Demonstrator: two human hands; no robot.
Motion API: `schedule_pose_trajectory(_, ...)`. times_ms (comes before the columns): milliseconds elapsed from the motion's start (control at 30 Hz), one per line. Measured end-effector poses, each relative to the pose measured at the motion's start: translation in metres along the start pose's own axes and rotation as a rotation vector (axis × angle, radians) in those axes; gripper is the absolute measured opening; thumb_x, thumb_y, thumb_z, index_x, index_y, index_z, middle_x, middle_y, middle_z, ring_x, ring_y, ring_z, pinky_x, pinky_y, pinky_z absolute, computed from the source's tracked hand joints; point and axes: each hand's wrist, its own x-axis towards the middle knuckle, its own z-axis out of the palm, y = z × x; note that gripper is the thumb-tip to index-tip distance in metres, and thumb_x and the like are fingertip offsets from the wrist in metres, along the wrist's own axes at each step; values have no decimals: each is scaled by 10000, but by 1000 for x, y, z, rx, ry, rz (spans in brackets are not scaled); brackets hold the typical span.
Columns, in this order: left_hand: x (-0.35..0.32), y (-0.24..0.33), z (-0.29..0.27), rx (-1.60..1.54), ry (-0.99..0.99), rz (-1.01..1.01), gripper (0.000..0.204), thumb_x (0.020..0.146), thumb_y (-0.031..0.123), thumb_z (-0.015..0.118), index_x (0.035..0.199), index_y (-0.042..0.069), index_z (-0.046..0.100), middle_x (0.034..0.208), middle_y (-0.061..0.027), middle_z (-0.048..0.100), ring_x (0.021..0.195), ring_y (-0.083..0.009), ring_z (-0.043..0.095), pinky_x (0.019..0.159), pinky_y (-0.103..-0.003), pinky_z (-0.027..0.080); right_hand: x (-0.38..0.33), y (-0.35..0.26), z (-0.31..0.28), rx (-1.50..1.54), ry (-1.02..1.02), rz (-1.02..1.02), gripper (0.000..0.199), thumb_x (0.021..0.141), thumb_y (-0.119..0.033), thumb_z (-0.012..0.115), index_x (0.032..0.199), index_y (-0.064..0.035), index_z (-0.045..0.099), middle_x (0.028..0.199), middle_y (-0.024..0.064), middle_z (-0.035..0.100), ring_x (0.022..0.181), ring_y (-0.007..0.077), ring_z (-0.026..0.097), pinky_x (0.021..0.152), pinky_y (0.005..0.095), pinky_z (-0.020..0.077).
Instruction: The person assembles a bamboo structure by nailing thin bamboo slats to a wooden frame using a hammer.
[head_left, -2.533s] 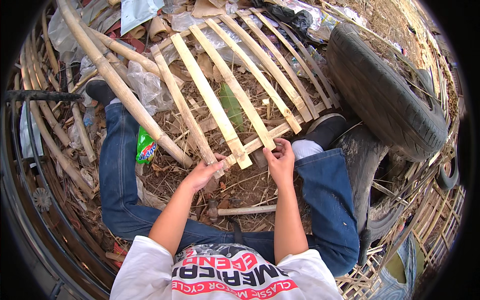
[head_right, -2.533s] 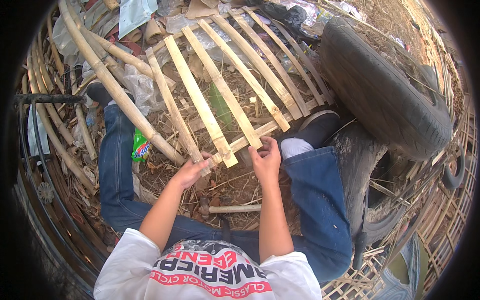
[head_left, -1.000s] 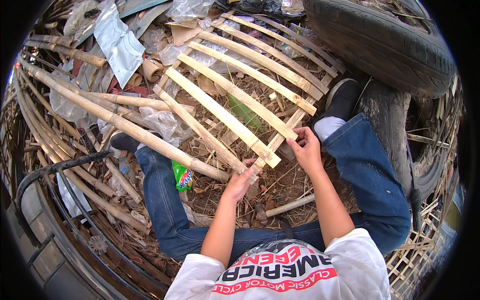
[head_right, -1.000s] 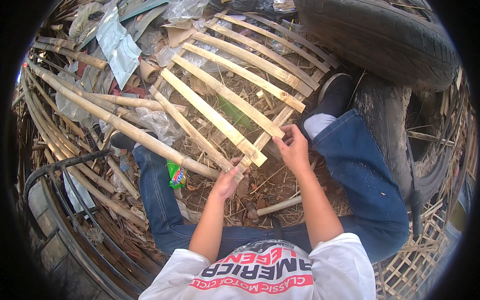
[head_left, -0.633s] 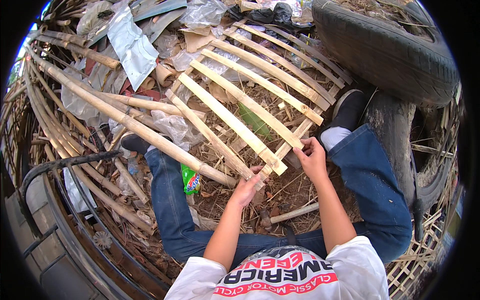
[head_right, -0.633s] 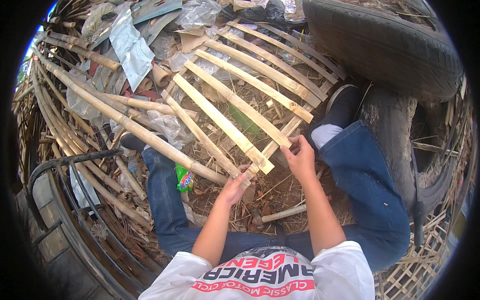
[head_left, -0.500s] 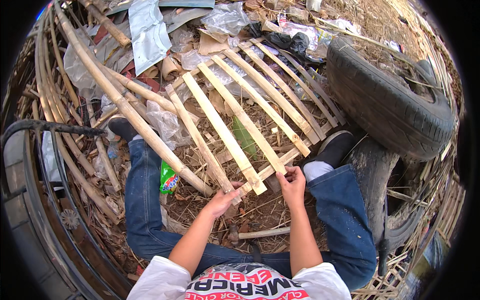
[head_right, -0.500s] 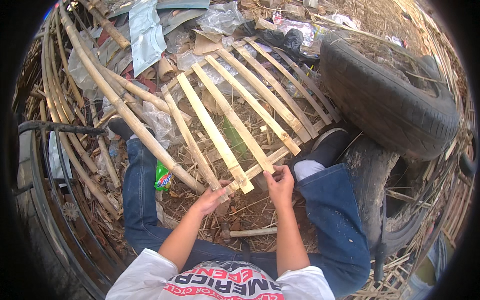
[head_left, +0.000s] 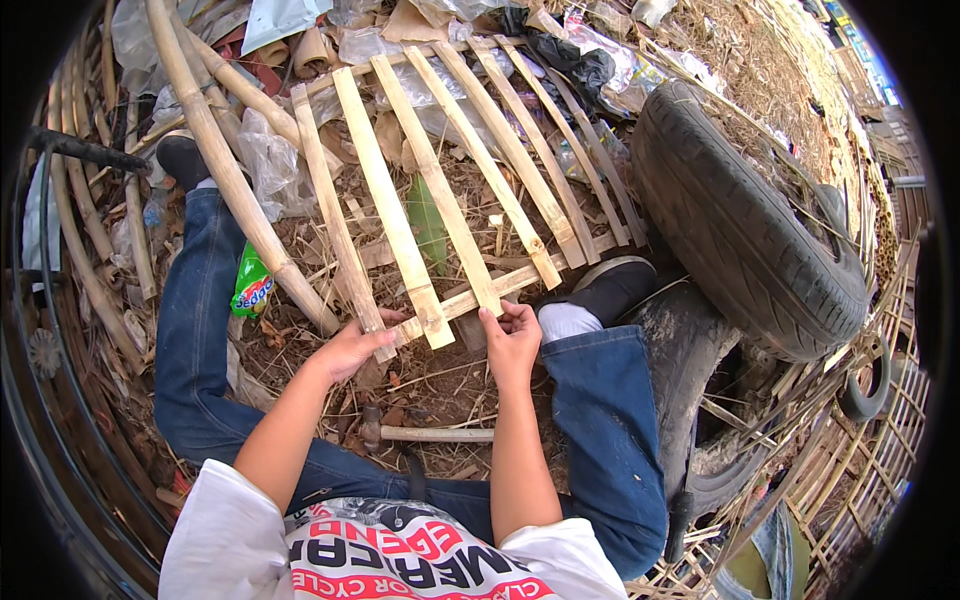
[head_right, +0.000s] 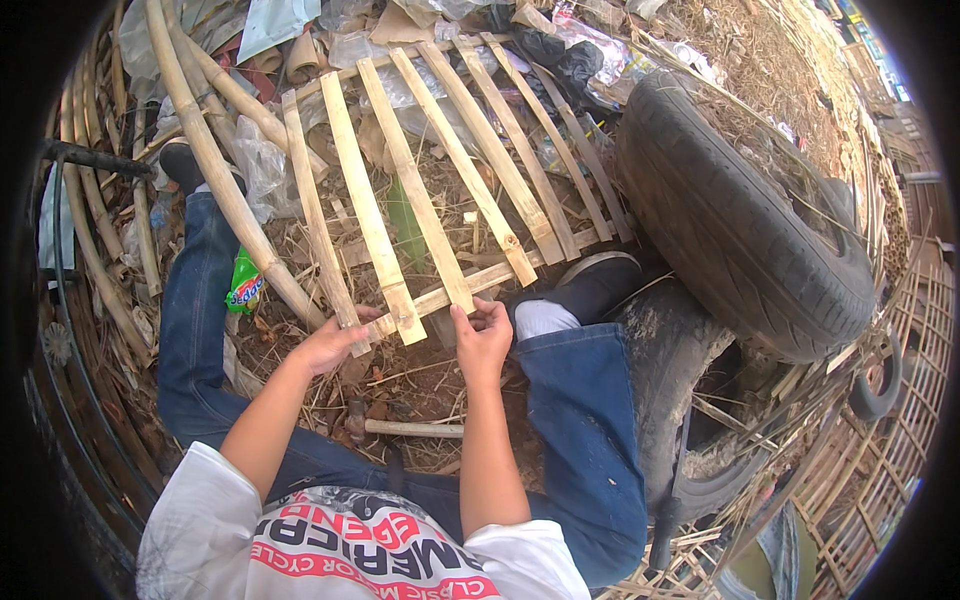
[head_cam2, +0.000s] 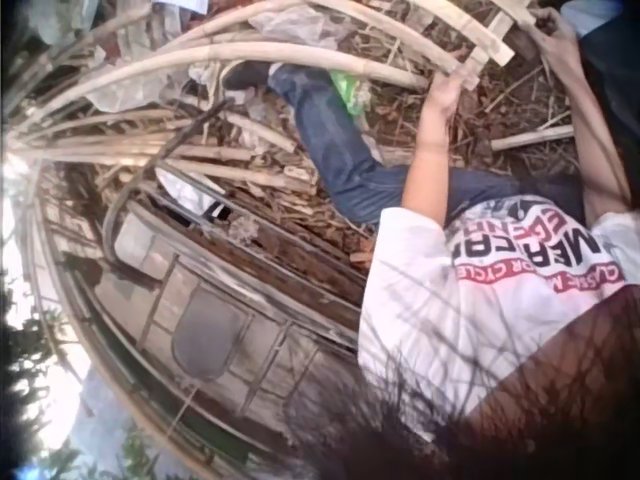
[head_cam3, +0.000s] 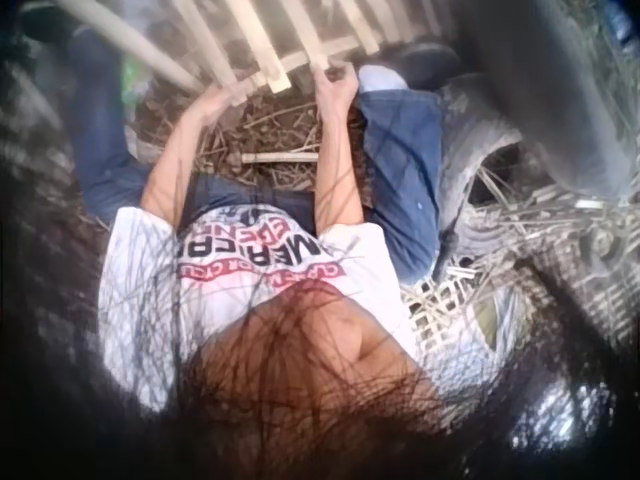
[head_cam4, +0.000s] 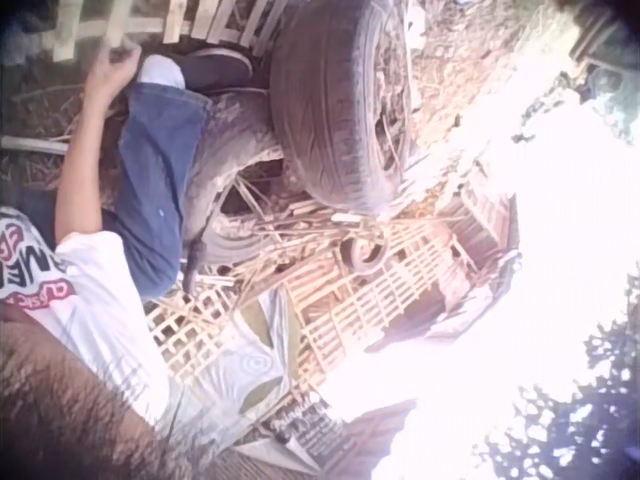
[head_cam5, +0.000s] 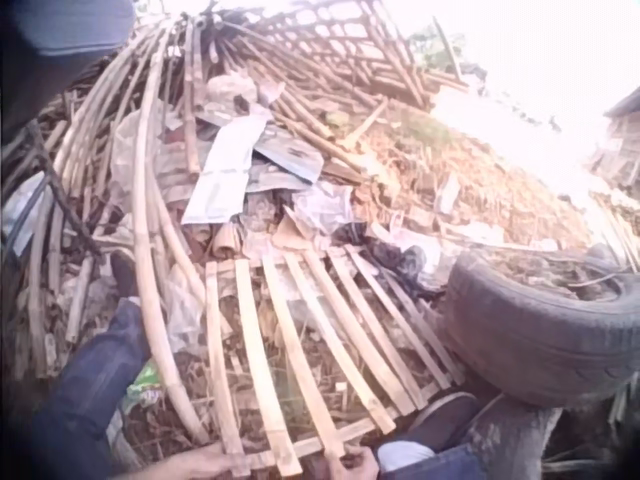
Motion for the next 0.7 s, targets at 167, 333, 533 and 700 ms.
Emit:
schedule_pose_trajectory(167,-1,1,1,-34,-13,-1,625,891,338,728,1367,21,478,1301,-125,556,1257,-236,492,1099,-405,357,-1,0,3,0,11,-30,323,813,-77,800,1021,62,596,814,43,636,667,76,545,604,230,465)
schedule_pose_trajectory(333,-4,4,2,-39,-4,-13,615,899,329,716,1377,27,473,1335,-126,539,1276,-236,480,1118,-408,334,-4,-3,5,-38,19,1,313,806,-78,804,1008,62,610,807,43,639,671,77,550,602,233,468)
schedule_pose_trajectory(533,-2,1,-2,-34,-39,-9,598,893,323,724,1367,78,454,1358,-120,519,1307,-262,468,1112,-461,354,-3,-2,4,-27,13,-19,317,807,-75,805,1010,66,607,796,35,632,673,78,550,611,231,466)
schedule_pose_trajectory(700,-3,4,3,-62,-36,-24,641,876,339,737,1380,64,451,1385,-137,500,1339,-274,433,1140,-473,305,-2,3,2,-2,-2,-40,310,823,-69,799,1018,57,593,820,48,637,699,82,558,629,230,465)
